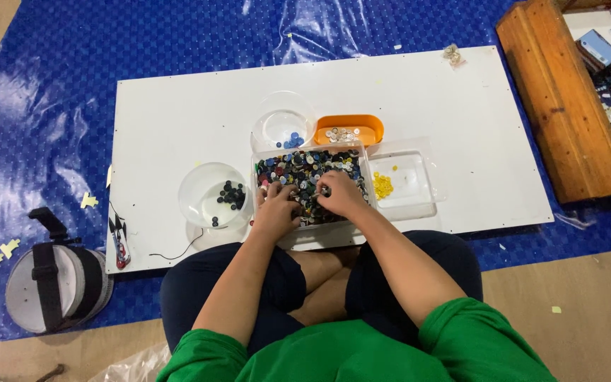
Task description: The person sits on the floor and sorts a large mixed pile of buttons from a central container into separate bowls and trays by color and type. They repeatedly pick buttons from the main pile and place them into designated containers.
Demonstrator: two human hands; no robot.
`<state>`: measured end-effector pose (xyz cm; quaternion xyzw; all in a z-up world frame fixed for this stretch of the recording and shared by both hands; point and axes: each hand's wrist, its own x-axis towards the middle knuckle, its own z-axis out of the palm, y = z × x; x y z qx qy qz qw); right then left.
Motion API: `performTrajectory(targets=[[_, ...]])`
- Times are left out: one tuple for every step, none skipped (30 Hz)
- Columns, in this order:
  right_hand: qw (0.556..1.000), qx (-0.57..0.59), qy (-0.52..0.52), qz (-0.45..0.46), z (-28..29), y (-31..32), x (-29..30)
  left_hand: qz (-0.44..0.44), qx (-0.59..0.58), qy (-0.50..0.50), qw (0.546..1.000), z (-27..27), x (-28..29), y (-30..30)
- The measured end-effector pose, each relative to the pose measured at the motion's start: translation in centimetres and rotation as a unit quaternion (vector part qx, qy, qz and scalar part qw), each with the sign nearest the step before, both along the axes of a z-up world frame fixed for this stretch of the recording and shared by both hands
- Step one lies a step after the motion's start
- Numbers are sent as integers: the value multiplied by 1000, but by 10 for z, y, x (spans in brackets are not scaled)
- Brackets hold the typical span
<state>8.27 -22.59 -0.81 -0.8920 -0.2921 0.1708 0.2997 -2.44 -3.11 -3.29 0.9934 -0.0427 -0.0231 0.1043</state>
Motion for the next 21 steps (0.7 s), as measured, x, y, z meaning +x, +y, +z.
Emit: performTrajectory(targets=[[1000,0,0,1,0,0,-2,1,0,0,1000,5,-2,-2],[1000,13,6,-8,1,0,-1,-5,12,13,1000,11,-1,-4],[999,26,11,-17,2,1,0,-10,25,27,999,17,-1,-5],[999,27,11,-17,2,0,-1,-11,25,26,999,15,0,-6],[1000,17,14,-18,2,0,-1,-18,30,26,999,14,0,-7],[1000,7,18,-18,2,1,-1,-24,34,25,999,12,1,-8],[1000,7,18,-18,6,0,-2,-24,35,25,999,11,0,-8],[999,17,41,-26,11,0,-2,-35,36,13,999,9,0,-8],[997,26,64,-35,15,0,-2,-46,38,1,998,7,0,-8],[997,26,63,-35,10,1,0,-46,38,0,998,1,2,-7],[993,50,92,-59,5,2,2,-30,12,-1,999,-5,3,-6],[986,74,121,-84,1,3,4,-14,-13,-2,1000,-10,5,-4],[987,74,120,-83,0,2,7,-14,-13,-3,1000,-15,7,-2],[979,87,148,-107,-1,1,9,-9,-25,-7,1000,-21,8,0],[970,100,177,-131,-2,0,11,-4,-37,-10,999,-26,8,3],[971,100,177,-130,-2,-1,12,-4,-37,-10,999,-25,8,2],[972,82,168,-142,-2,-2,13,3,-39,-20,999,-25,8,2],[973,63,160,-154,-2,-4,14,10,-41,-29,999,-24,8,2],[973,63,160,-153,-2,-3,15,11,-41,-29,999,-22,8,3],[970,80,165,-160,-2,-2,16,16,-60,-25,998,-20,8,4],[967,96,170,-167,-3,-1,16,20,-78,-21,996,-18,9,5]])
